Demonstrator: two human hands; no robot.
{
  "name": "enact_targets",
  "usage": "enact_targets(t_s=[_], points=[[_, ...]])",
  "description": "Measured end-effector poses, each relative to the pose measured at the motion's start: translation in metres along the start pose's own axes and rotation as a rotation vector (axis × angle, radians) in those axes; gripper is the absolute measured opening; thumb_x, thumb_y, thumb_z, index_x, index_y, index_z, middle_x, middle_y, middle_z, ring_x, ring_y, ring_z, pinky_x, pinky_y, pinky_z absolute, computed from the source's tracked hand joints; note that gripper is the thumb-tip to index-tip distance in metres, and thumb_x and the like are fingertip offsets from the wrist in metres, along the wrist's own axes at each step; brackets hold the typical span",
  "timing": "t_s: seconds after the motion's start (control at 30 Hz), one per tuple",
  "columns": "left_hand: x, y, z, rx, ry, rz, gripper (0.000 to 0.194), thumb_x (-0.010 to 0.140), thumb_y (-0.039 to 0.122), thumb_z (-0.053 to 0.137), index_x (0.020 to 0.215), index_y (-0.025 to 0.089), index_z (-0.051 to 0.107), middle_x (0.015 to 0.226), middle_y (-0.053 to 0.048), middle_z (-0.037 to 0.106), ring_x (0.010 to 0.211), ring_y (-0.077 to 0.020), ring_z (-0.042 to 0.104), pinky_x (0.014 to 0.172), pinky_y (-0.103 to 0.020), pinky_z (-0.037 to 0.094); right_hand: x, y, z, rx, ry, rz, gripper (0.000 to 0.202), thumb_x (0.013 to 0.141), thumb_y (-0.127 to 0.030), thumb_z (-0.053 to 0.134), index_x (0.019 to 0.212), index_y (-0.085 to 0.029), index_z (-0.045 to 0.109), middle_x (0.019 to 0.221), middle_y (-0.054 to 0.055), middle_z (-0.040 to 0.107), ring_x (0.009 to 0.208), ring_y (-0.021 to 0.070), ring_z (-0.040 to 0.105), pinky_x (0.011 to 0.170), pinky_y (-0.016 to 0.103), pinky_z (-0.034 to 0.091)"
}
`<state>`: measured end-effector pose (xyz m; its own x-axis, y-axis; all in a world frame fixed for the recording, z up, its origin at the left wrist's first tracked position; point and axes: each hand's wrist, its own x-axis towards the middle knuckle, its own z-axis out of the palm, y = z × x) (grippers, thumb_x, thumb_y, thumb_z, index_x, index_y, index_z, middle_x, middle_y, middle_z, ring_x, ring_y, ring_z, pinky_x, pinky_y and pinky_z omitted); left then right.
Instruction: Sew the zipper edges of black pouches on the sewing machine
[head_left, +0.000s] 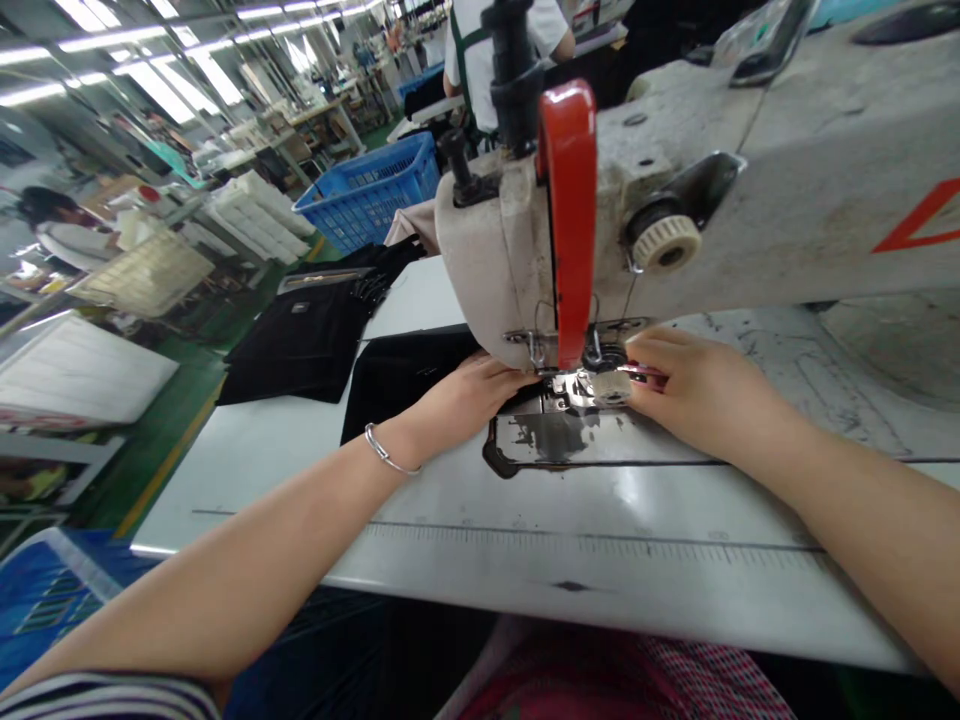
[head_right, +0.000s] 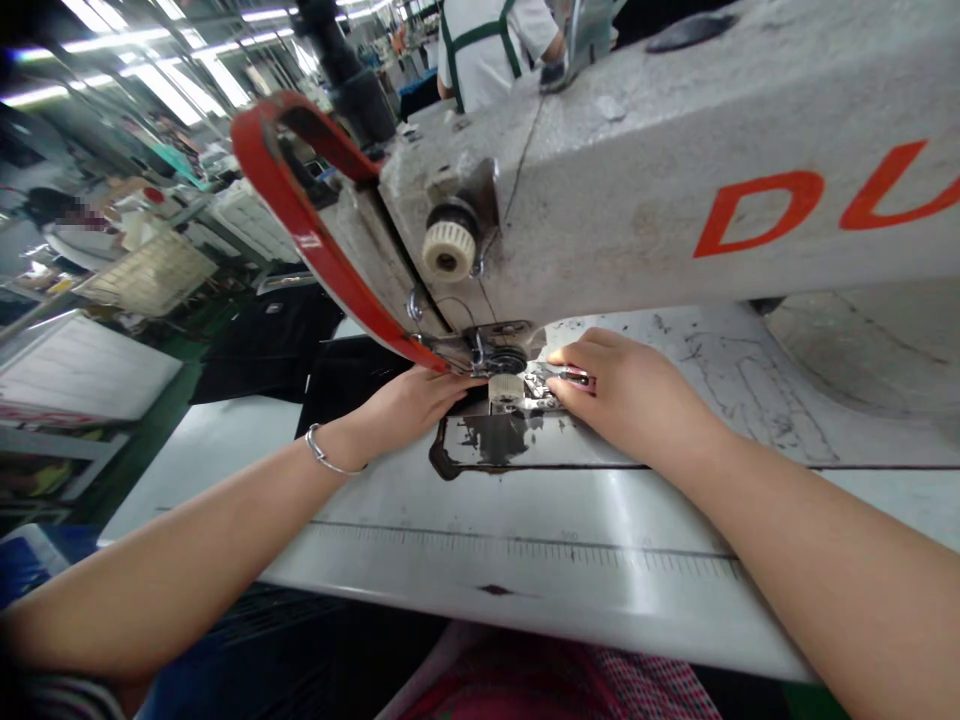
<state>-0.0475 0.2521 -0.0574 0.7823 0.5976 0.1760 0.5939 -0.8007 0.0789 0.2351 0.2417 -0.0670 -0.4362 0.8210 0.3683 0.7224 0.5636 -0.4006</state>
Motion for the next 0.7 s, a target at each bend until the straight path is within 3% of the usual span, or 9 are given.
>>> enact_targets(t_s=[0.13,0.43,0.57,0.7], points=[[-0.003,0.009,0.001,-0.152,0.031,-0.107,0.031,0.097,0.014,0.044,0.124,0.019,0.058,0.125,-0.007,0.062,0.118,-0.0195,0.057,0.102,-0.039,0.050,0.000,0.000,-0.001,0.008,0.003,0.004,0.009,0.086,-0.026,0.055,0.087,-0.021,0.061,0.086,0.004,0.060,0.072,0.0172,0.055,0.063,0.030,0.034],[-0.003,0.043,0.002,-0.059,0.009,-0.234,0.034,0.094,0.006,0.043,0.125,0.014,0.055,0.120,-0.010,0.059,0.114,-0.0218,0.055,0.106,-0.043,0.044,0.001,-0.001,0.000,-0.004,0.020,-0.001,0.010,0.084,-0.026,0.055,0.087,-0.020,0.063,0.086,0.005,0.061,0.070,0.0175,0.055,0.059,0.030,0.034],[0.003,0.044,-0.007,0.013,-0.062,-0.219,0.034,0.095,0.009,0.043,0.127,0.015,0.053,0.124,-0.009,0.057,0.117,-0.0219,0.053,0.107,-0.040,0.043,0.000,-0.005,-0.004,-0.006,0.000,0.014,0.010,0.084,-0.023,0.055,0.087,-0.019,0.063,0.088,0.008,0.062,0.073,0.0187,0.056,0.062,0.031,0.036],[0.001,0.037,-0.030,0.188,-0.243,-0.201,0.029,0.098,0.025,0.044,0.125,0.016,0.052,0.119,-0.012,0.058,0.110,-0.0258,0.058,0.095,-0.041,0.049,-0.003,-0.002,-0.009,-0.013,-0.024,0.074,0.013,0.084,-0.026,0.057,0.092,-0.019,0.064,0.093,0.009,0.063,0.077,0.0205,0.059,0.069,0.033,0.042]])
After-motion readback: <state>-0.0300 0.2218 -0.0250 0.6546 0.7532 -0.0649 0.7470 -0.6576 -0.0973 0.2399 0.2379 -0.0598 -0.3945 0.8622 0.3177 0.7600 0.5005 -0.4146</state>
